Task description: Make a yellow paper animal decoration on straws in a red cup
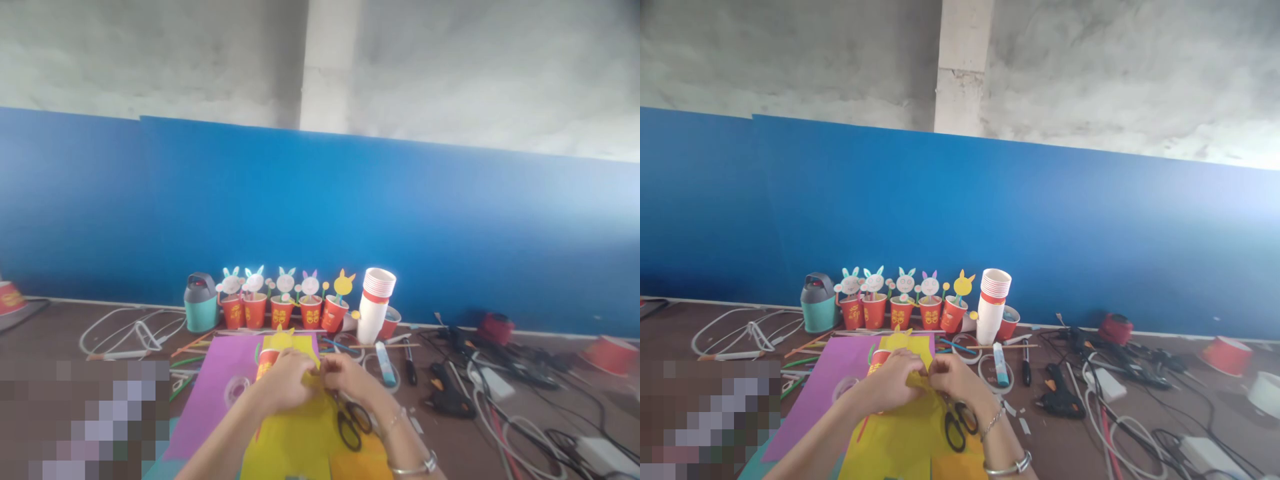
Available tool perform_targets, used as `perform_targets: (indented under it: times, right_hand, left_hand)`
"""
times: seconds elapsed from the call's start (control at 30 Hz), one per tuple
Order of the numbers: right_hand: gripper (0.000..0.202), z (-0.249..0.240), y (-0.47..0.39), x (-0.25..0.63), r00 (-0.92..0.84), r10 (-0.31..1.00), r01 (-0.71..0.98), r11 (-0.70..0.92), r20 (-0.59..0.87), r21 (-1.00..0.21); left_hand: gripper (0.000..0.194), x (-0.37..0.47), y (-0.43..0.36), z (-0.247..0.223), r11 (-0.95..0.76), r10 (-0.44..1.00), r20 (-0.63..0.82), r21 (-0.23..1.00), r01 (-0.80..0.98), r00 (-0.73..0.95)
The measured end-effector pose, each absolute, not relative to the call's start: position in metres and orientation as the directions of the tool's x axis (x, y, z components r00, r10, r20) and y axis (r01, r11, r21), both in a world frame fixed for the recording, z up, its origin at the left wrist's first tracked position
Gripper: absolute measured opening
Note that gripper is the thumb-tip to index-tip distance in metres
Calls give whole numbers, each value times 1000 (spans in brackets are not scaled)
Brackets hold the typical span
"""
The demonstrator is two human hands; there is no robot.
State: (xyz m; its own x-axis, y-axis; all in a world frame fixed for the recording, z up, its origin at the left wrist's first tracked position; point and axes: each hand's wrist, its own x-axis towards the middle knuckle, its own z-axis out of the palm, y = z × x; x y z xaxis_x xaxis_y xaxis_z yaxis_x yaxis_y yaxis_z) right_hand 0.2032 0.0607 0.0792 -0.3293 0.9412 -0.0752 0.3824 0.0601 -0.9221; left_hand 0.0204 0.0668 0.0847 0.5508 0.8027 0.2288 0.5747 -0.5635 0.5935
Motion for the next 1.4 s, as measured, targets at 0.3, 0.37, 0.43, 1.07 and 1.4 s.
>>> perform_targets:
  times: [0.3,0.37,0.43,1.07,1.4]
  right_hand:
    - [18,77,64,212,-337,940,468,126,-46,-875]
    - [13,80,63,209,-329,944,433,158,8,-887]
    - [8,82,62,207,-316,948,411,164,29,-897]
    - [14,92,64,209,86,992,160,74,89,-984]
    - [13,102,46,186,-162,662,644,633,732,-430]
  left_hand:
    - [20,21,69,87,-479,862,186,603,638,471]
    - [20,21,70,86,-472,866,183,609,637,466]
    - [19,21,71,85,-469,866,186,619,629,463]
    - [37,21,68,93,-533,844,375,663,526,384]
    - [27,33,71,96,-46,963,86,986,-161,256]
